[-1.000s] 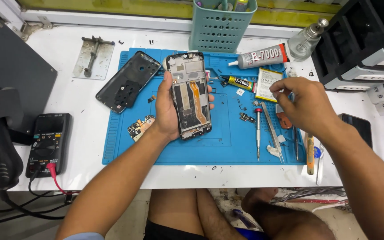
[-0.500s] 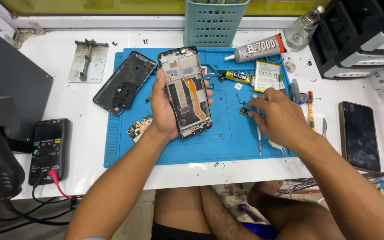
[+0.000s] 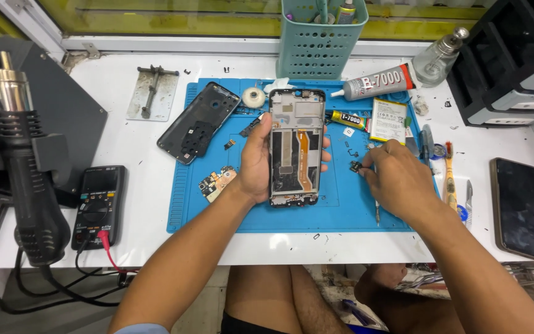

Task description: Repairing or inspecting a mobile phone motherboard using precision tools on a workbench

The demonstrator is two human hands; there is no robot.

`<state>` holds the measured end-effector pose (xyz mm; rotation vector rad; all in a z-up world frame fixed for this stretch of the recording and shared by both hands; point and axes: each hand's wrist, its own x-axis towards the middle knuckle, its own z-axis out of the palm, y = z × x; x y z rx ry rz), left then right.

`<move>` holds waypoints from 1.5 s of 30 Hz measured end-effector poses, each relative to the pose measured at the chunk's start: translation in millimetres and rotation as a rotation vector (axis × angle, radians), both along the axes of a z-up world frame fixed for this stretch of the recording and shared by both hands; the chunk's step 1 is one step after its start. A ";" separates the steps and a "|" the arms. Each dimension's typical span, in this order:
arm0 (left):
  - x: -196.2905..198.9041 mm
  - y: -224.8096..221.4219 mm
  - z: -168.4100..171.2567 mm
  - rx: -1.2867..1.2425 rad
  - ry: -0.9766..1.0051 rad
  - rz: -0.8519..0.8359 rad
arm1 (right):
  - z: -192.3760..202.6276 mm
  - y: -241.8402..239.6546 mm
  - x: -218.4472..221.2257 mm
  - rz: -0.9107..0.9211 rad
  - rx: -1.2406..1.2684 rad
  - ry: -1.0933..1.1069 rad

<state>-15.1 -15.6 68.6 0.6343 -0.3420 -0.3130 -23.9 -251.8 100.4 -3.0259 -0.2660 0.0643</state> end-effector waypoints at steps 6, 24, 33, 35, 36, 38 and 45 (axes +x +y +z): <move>-6.6 -0.8 8.0 -0.072 -0.018 -0.028 | -5.5 -4.6 -9.8 -0.018 0.078 -0.020; 15.0 10.0 -20.8 -0.008 0.046 -0.029 | -22.3 -12.1 -0.4 -0.018 0.170 -0.121; 4.6 -13.7 -41.5 0.194 -0.001 -0.376 | -13.8 -20.4 22.2 -0.074 0.264 -0.115; 3.4 -11.0 -37.3 0.197 -0.016 -0.363 | -11.1 -22.2 22.7 -0.111 0.321 -0.133; 1.4 -12.4 -36.3 0.193 -0.031 -0.356 | -10.1 -25.7 20.1 -0.155 0.371 -0.150; 0.4 -12.9 -33.2 0.225 -0.022 -0.328 | -5.4 -30.7 14.4 -0.160 0.426 -0.157; 1.4 -21.9 -39.2 0.252 -0.031 -0.181 | 34.5 8.9 -34.0 0.204 0.792 -0.450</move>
